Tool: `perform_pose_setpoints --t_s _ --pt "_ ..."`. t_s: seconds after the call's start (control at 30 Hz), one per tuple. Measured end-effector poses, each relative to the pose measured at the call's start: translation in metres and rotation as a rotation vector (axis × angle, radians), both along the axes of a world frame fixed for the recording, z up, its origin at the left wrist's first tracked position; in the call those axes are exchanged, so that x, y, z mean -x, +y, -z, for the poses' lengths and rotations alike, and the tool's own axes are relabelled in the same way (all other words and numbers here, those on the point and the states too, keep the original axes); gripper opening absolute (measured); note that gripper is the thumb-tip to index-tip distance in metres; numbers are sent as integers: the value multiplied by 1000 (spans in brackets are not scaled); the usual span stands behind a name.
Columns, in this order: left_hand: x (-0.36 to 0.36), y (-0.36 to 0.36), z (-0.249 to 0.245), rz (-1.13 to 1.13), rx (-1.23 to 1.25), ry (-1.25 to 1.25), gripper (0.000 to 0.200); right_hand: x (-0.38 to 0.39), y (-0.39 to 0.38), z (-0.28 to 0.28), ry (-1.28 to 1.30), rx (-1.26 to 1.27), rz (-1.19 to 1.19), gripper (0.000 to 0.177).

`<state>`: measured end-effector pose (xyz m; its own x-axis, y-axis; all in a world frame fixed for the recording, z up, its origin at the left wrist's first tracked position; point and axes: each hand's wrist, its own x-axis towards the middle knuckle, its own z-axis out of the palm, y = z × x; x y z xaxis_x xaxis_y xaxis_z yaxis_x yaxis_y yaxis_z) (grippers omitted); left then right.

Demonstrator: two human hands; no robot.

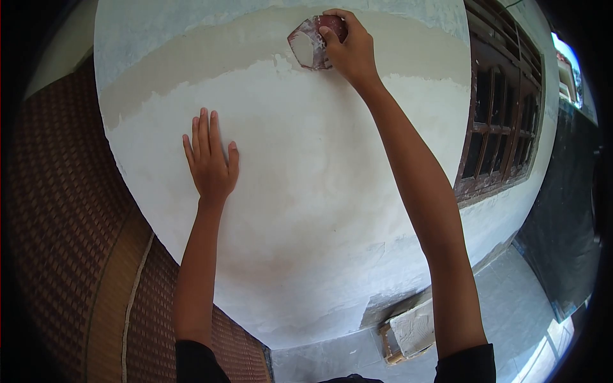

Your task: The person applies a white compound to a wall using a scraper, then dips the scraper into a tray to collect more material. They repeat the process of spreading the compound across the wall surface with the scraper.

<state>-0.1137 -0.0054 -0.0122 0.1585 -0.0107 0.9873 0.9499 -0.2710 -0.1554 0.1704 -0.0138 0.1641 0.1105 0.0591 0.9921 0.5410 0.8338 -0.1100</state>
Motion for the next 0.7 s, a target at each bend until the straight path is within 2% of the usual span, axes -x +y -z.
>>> perform_pose_setpoints --t_s 0.07,0.13,0.2,0.23,0.27,0.33,0.47,0.6,0.67,0.7 --pt "0 0 -1 2 9 -3 66 -24 3 -10 112 34 48 33" --pt "-1 0 -1 1 -1 -5 66 -50 2 -17 255 121 -2 33" --pt "-2 1 0 0 -9 -12 66 -73 2 -21 372 -4 104 33" --pt "-1 1 -1 3 -18 -8 66 -76 -4 -19 484 119 -61 34" --pt "-2 1 0 8 -24 -4 67 -74 -1 -20 484 121 -60 34" --pt "-1 2 -2 8 -26 -4 67 -67 1 -24 277 -21 -218 34" --pt "-1 -1 -1 1 -2 -3 66 -22 15 -16 10 5 -108 26" --pt "-2 -1 -1 4 -11 -2 66 -32 13 -15 63 -54 26 27" --pt "-1 0 -1 -6 -11 -3 66 -51 -12 -12 309 114 129 34" --pt "-1 -1 0 -5 -8 -3 66 -62 -12 -8 427 100 53 34"
